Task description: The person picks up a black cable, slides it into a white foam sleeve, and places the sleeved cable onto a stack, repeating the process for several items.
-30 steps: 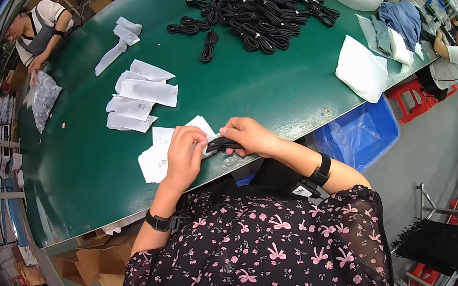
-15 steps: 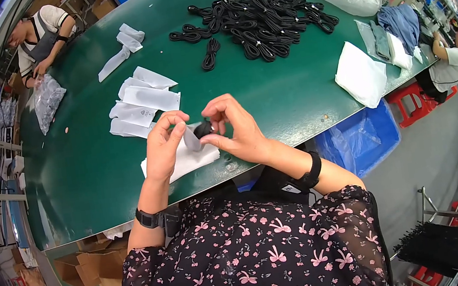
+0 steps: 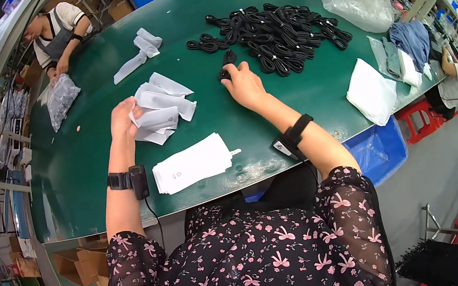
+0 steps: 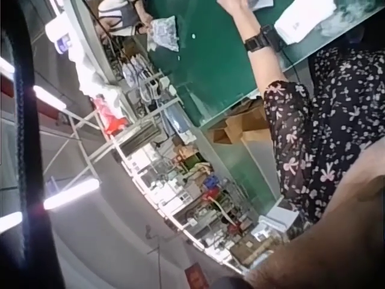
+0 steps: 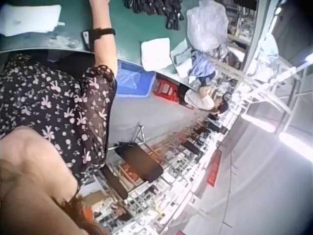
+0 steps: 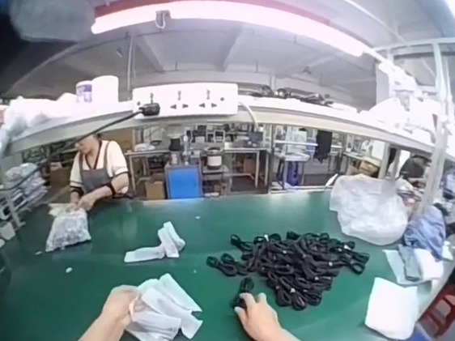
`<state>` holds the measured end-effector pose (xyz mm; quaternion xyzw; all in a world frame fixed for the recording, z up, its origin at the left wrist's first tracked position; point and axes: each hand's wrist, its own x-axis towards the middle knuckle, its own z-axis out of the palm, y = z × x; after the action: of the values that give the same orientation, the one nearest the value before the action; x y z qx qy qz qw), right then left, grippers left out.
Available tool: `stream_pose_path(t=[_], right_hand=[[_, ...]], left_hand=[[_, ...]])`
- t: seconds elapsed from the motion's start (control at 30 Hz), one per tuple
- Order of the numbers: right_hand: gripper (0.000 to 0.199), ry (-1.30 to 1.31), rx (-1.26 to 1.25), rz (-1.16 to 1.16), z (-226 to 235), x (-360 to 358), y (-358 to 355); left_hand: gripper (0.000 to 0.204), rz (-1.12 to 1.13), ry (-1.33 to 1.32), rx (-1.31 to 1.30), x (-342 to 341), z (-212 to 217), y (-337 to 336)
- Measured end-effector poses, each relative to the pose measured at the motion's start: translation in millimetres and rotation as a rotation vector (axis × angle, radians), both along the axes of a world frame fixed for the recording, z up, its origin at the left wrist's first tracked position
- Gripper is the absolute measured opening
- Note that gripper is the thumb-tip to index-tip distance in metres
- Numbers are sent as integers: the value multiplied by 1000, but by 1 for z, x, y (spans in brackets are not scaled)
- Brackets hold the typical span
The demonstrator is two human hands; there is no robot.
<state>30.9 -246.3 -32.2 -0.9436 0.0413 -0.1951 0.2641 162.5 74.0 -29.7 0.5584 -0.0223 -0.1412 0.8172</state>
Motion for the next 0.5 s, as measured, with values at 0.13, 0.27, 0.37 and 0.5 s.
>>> stream_pose_path(t=[0.13,0.27,0.37,0.5], right_hand=[[38,22,-59,-102,-13,26,-7],[40,128,-58,-139,-8,37,-8],[41,223,-35,-122,-3,40,-11],[39,199,-52,-73,-2,34,-3]], left_hand=[[14,-97,71,302,4,5,-10],[18,-73,32,503,-6,19,-30],[19,-251,1,206,6,25,-28],[21,-312,-9,-81,54,33,9]])
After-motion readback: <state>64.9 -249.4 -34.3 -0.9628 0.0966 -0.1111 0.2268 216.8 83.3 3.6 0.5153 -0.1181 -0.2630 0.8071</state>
